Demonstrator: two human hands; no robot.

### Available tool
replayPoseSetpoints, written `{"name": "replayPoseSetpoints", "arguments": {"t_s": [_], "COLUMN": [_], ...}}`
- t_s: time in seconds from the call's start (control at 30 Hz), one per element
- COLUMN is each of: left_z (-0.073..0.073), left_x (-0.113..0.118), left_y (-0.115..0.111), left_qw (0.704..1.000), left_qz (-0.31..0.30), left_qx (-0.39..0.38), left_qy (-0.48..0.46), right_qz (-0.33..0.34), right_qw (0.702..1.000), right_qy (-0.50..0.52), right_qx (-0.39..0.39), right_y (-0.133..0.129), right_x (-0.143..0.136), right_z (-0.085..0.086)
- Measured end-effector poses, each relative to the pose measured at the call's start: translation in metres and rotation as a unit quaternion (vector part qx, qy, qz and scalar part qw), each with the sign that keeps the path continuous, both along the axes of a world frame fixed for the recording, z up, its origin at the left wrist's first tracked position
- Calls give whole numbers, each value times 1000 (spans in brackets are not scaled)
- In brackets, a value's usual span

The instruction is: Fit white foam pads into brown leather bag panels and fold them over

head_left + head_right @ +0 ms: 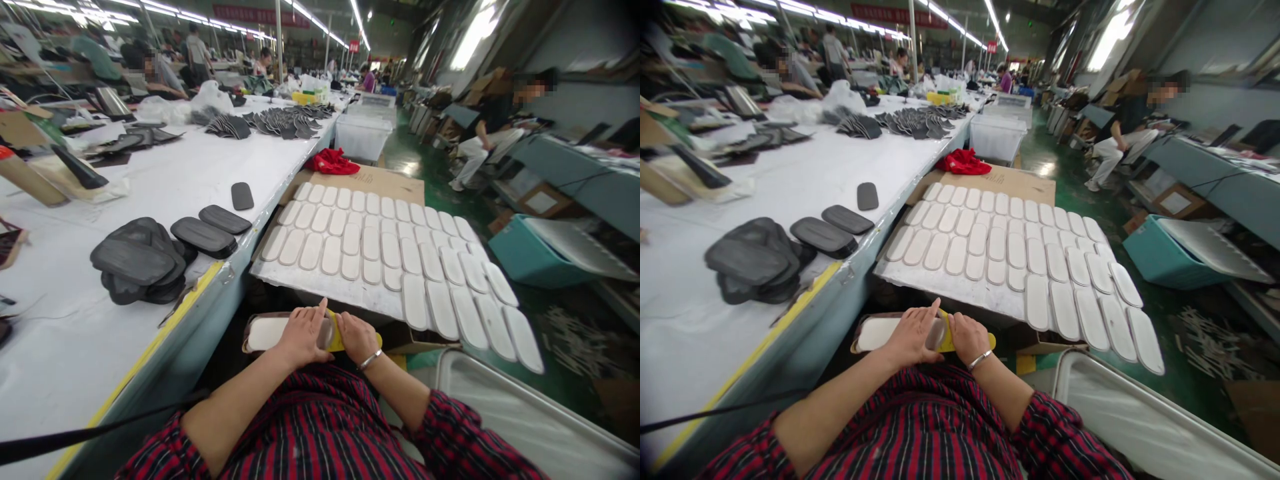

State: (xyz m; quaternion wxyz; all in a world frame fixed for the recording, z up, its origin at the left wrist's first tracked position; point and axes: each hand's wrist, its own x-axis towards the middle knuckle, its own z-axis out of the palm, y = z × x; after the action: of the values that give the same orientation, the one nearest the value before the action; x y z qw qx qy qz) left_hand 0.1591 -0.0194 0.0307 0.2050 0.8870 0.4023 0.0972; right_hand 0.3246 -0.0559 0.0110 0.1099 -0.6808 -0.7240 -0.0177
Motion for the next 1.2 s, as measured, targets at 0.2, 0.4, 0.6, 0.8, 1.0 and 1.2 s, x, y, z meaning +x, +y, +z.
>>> {"name": "replayPoseSetpoints", "arguments": {"t_s": [0.2, 0.4, 0.6, 0.8, 1.0, 1.2], "left_z": [4, 14, 10, -44, -45, -30], "left_x": [-2, -15, -102, -141, -111, -107], "left_y": [1, -7, -14, -22, -17, -16], "left_qw": [999, 994, 947, 753, 641, 516], "left_qz": [-7, 30, 258, 373, 380, 396], "left_qx": [-31, -73, -23, -294, -395, -460], "left_qy": [-12, -72, -191, -456, -538, -605], "right_qz": [68, 41, 33, 203, 364, 541], "right_qw": [996, 998, 976, 952, 909, 827], "right_qy": [-22, -24, 19, -89, -88, -68], "right_qx": [47, 38, -216, -213, -185, -135], "right_y": [17, 21, 43, 102, 135, 151], "right_x": [2, 15, 16, -64, -141, -150], "right_z": [16, 47, 45, 35, 34, 31]}}
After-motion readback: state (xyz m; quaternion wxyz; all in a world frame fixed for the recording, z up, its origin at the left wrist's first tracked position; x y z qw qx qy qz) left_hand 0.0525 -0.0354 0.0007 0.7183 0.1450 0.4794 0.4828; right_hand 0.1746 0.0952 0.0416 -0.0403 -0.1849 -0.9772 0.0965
